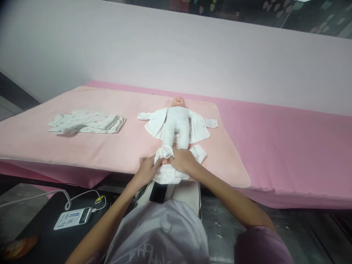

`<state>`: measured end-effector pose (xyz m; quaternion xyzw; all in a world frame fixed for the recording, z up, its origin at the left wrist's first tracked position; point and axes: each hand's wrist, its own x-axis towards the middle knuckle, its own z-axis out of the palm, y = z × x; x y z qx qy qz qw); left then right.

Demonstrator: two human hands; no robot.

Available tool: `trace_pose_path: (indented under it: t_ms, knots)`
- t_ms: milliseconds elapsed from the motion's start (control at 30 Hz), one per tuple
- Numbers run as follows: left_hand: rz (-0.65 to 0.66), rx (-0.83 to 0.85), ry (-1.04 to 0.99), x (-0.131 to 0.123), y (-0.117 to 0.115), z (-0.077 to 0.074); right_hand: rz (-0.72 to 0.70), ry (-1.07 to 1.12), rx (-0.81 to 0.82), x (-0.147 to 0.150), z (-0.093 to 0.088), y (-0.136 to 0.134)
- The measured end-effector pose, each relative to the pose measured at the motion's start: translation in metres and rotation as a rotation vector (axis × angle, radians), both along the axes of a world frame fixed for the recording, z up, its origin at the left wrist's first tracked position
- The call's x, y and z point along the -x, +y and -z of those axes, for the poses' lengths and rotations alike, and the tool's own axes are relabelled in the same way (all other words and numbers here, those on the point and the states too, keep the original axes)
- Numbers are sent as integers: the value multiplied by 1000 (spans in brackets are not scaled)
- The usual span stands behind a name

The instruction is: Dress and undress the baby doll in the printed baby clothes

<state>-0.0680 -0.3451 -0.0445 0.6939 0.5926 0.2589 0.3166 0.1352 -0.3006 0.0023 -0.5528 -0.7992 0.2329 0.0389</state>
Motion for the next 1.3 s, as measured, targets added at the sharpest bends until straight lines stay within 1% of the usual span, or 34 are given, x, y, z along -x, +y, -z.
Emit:
trace_pose_path:
  t_ms: [67,133,200,267,300,333,400,467,500,567,667,700,767,833,867,933,1000,1100,1200,1300]
  knots:
    - [-18,-53,-135,4,12,4,-60,165,-48,-3,5,6]
    - [-38,-131,-189,10,25,6,-142,359,-97,-12,8,19]
    - [-17,-218,-140,18,37,5,-263,456,-127,-24,10,38]
    - [56,-276,-86,29,50,2,-387,484,-143,-34,8,59]
    - [101,-287,-72,36,57,0,-422,489,-149,-38,7,69]
    - [136,-286,-67,42,63,-3,-428,484,-159,-42,5,78]
    - [159,-271,-61,56,75,-10,-382,447,-195,-48,3,92]
    - [168,-267,-38,65,84,-21,-321,406,-243,-54,2,101]
    - [195,-268,-24,67,88,-27,-303,403,-258,-57,3,104]
    - [296,-274,7,63,97,-43,-287,448,-248,-63,7,108]
    - [481,-261,64,39,120,-66,-301,577,-160,-71,14,109]
    - [555,-230,80,28,131,-72,-309,617,-119,-74,17,108]
    - [720,-92,57,5,156,-80,-309,695,-18,-77,20,106]
    - [836,104,-39,-14,179,-80,-288,793,120,-80,22,104]
    - [858,192,-95,-20,188,-78,-280,843,194,-82,23,103]
    - [841,306,-202,-27,199,-71,-266,928,318,-85,24,103]
    - [792,353,-307,-27,201,-63,-257,980,403,-86,26,104]
    - [708,420,-478,-21,198,-53,-212,1090,501,-80,33,105]
    - [633,544,-653,-16,197,-45,-161,1217,614,-69,40,104]
    - [613,610,-741,-13,200,-41,-153,1224,712,-64,44,103]
